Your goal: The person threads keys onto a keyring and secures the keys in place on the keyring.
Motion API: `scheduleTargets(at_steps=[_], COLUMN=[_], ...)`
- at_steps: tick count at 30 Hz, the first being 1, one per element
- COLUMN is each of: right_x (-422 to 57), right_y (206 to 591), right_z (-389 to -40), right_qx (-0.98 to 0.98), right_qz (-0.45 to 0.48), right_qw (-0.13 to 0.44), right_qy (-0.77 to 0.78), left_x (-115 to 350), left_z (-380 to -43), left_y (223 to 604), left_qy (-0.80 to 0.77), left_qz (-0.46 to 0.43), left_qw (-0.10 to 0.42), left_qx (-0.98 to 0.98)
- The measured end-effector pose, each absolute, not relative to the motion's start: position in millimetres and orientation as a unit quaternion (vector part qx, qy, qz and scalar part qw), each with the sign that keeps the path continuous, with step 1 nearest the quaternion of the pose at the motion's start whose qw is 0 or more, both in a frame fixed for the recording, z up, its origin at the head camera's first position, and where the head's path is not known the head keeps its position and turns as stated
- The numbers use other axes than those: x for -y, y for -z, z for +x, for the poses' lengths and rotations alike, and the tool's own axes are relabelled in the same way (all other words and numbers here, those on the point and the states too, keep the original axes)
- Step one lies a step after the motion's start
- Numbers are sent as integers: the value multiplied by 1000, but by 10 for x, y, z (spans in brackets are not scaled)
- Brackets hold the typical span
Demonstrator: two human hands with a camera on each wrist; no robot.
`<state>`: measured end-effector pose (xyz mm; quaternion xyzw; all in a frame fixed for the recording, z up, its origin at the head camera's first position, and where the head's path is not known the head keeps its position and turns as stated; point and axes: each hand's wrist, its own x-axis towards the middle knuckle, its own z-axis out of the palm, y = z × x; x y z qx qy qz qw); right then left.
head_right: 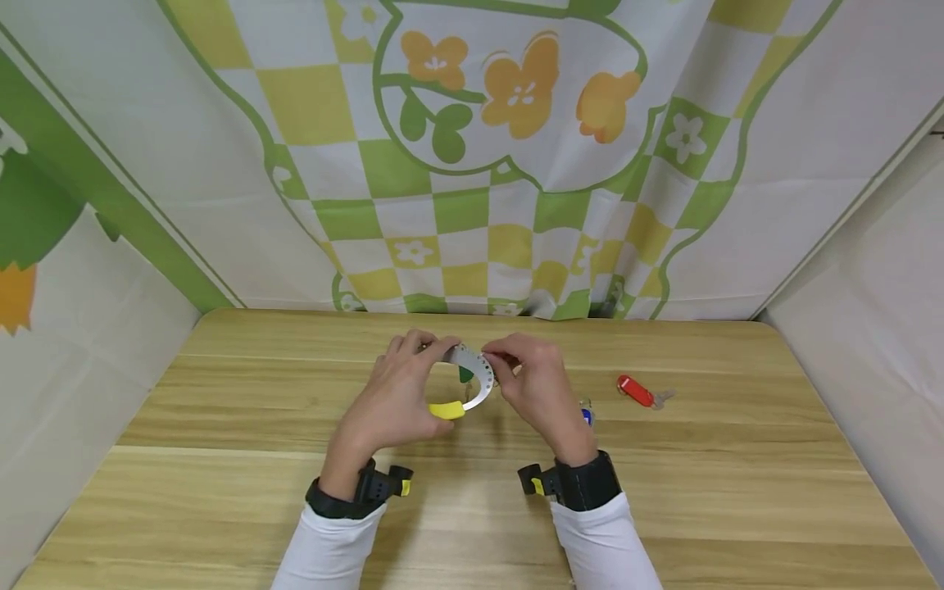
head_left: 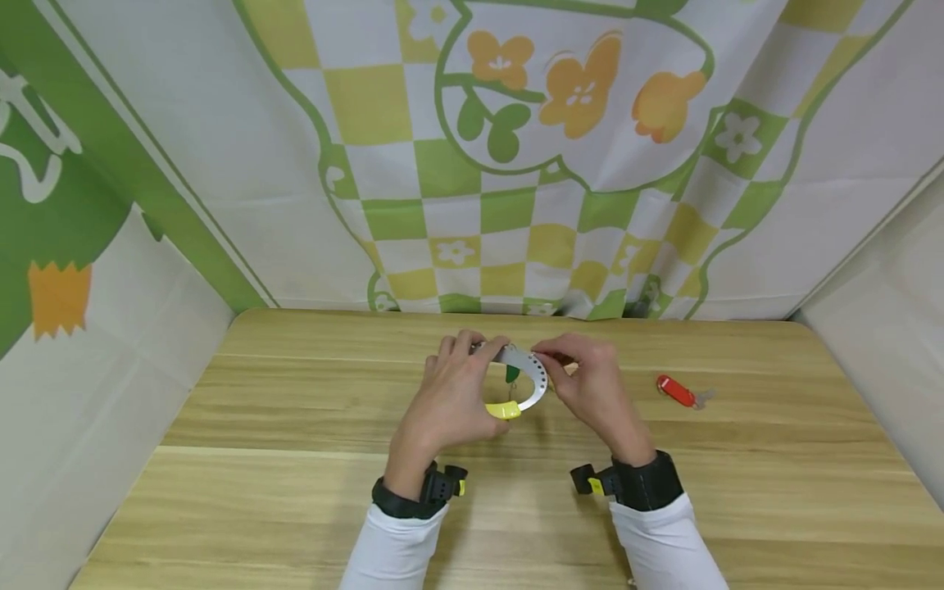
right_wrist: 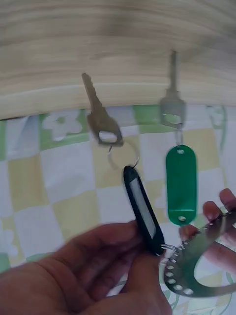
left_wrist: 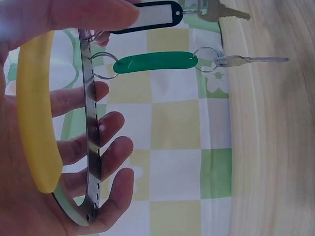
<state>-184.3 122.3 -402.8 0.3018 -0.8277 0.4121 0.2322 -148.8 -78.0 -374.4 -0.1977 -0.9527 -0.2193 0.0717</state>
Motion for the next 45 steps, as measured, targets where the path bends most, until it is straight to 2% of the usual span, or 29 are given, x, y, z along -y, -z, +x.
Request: scheduleTargets(at_steps=[6, 10, 16, 24, 27, 36, 40, 45], right_x=[-1142, -1103, -1121, -1210, -1204, -1137, -1150, -1200], right_y=[4035, 4028, 4024, 4046, 4055, 4069, 4076, 4076], right_z=[-1820, -1813, -1810, -1844, -1849, -1830, -1848, -1867], right_qx=[837, 830, 828, 842, 845, 839, 827, 824], right_qz=[182, 152, 198, 296, 285, 168, 181, 247], right_qw=[174, 173, 193, 233, 224, 183, 192, 212], right_qy=[-486, -507, -489, -386, -393, -484, -496, -463], left_x=[773, 766, 771, 797, 793, 713, 702, 733], left_z=[-1493, -1494, -1492, -1487, -1487, -1496, -1489, -1484], left_y=[3756, 3758, 3760, 3764, 3766, 3774, 3771, 3764], left_qy=[224, 227, 227, 215, 214, 221, 223, 218], left_qz=[-181, -173, -179, -204, -200, -173, -176, -196], left_qw=[89, 99, 100, 68, 69, 94, 95, 85], left_qx=[953, 953, 952, 953, 954, 955, 954, 952])
